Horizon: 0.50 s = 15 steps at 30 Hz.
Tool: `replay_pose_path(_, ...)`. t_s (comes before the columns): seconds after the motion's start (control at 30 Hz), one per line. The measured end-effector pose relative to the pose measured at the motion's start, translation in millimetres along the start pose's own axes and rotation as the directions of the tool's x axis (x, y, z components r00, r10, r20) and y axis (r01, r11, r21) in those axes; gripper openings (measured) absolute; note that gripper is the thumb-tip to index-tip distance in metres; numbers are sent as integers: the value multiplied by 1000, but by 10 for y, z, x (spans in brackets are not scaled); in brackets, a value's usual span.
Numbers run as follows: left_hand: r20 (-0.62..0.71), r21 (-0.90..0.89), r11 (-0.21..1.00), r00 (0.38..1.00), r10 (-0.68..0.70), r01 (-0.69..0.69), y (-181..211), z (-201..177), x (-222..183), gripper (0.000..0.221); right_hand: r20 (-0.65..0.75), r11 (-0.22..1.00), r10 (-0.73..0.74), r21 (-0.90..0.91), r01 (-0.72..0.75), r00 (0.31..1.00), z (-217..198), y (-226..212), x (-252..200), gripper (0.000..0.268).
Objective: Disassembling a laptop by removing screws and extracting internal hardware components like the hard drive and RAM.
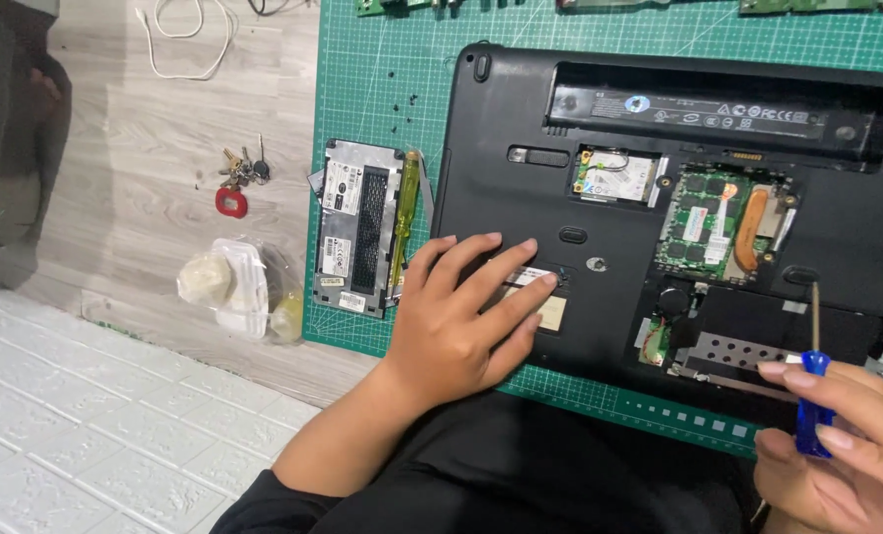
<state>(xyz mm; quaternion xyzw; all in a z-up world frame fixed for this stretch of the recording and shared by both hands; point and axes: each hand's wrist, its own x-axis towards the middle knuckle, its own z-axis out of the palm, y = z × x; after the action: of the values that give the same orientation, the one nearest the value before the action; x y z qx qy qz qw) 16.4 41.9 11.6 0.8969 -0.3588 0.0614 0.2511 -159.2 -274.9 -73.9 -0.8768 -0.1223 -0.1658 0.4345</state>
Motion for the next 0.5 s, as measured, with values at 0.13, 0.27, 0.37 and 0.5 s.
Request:
replay_pose_path(0.13, 6, -20, 999, 999, 41, -41, -60, -27, 162, 31, 23, 993, -106, 55, 104, 994, -58, 72, 89, 76)
replay_pose_path(0.27, 30, -12, 998, 998, 60, -60, -101, -47, 303, 26, 8, 996, -77, 45, 77, 997, -41, 74, 42, 65)
replay_pose_path(0.37, 58, -64, 995, 995, 83, -80, -98, -66, 376, 15, -54, 999, -21, 35, 23, 998, -7, 9, 64, 54)
replay_pose_path(0.5, 68, -97, 993, 994, 80, -73, -85, -61, 397, 11, -52, 999, 0, 49, 2, 999, 4, -10, 77, 54)
